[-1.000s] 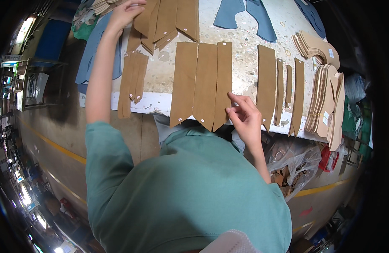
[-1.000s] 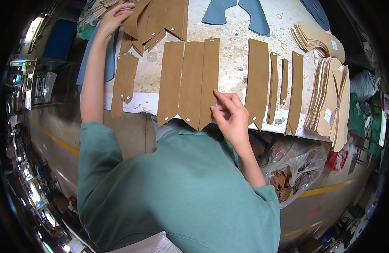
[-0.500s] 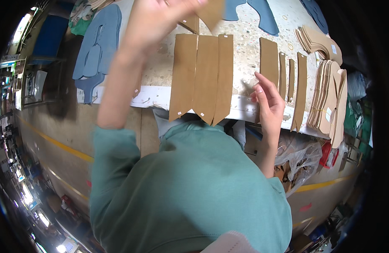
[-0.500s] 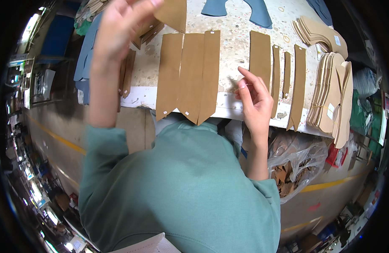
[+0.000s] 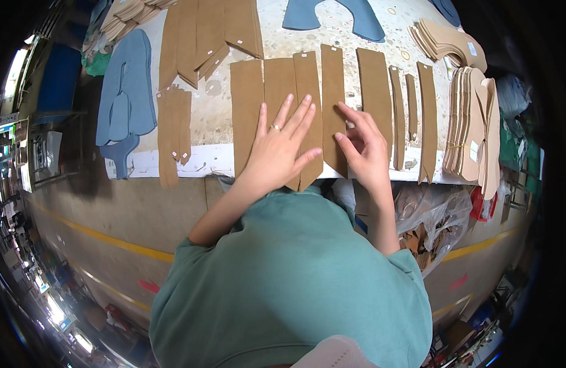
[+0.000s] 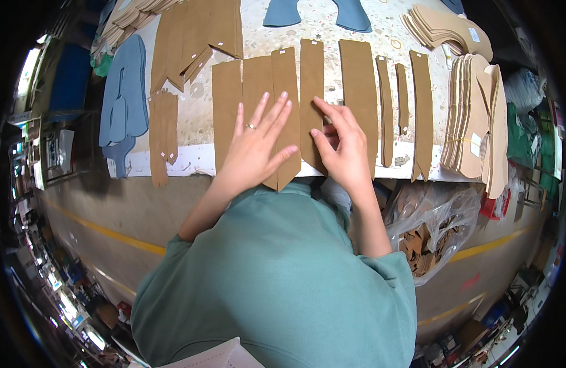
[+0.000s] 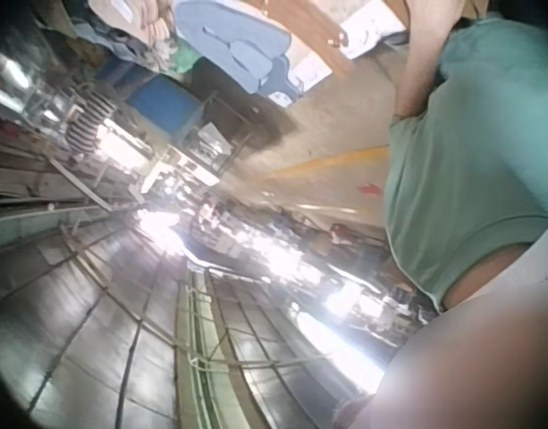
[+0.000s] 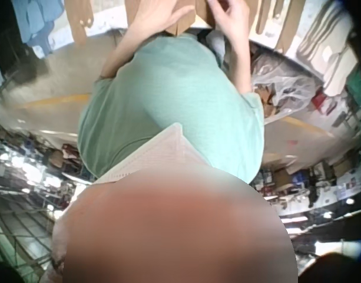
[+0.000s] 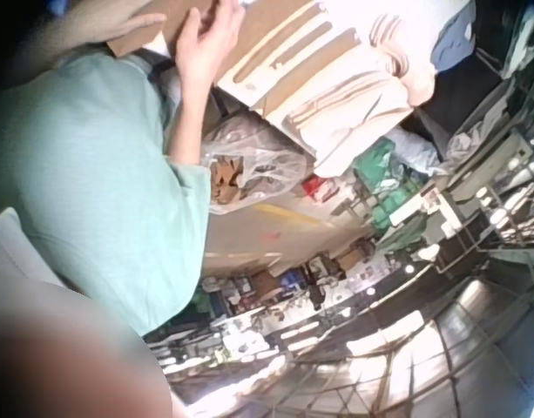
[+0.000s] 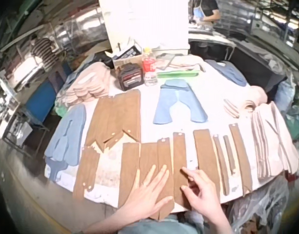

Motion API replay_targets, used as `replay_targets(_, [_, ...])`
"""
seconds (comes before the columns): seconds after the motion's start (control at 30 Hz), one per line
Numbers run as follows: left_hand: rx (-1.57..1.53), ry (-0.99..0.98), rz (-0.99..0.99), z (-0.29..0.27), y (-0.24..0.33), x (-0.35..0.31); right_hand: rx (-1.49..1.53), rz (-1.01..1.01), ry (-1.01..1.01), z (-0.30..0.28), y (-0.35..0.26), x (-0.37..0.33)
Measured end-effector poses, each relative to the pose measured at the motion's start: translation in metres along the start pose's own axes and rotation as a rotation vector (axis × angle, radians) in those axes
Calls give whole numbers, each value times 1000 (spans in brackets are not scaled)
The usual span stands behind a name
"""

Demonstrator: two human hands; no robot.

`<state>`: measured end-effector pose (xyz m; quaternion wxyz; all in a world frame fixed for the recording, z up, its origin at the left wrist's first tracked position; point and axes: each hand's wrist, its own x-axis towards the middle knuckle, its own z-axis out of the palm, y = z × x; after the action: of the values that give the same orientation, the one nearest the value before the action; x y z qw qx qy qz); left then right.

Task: The person sorts and stacks brown cardboard pieces on a workbench, aligning edges and organizing them into neat piles. They occasionally pick up and place down individual pieces and small stacks, maintaining an orderly arrangement.

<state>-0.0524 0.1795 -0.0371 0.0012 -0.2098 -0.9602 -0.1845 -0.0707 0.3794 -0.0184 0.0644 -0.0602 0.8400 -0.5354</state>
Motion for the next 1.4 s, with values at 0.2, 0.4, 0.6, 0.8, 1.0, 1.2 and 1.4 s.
replay_targets(0.2, [-24,-14,-19,2,11,-13,-42,-48,-16,-7,-5,1])
replay_targets(0.4, [-34,18,-17,5,14,-18,-73,-70,-34,-5,-7,-9])
replay_targets(0.6, [-185,-58,103,-19,3,-17,-334,-97,-21,-3,-14,-11])
replay_targets(0.8, [-786,416,-181,-98,-61,-49,-478,-346,42,12,-14,4])
replay_targets(1.0, [-335,831,-659,-121,-104,-86,-726,-350,39,61,-8,23])
replay_targets(1.2, [-308,777,-760,-108,-110,-108,-662,-353,72,58,-6,21])
replay_targets(1.4, [-260,770,-759,-106,-113,-107,-714,-375,47,64,-2,24])
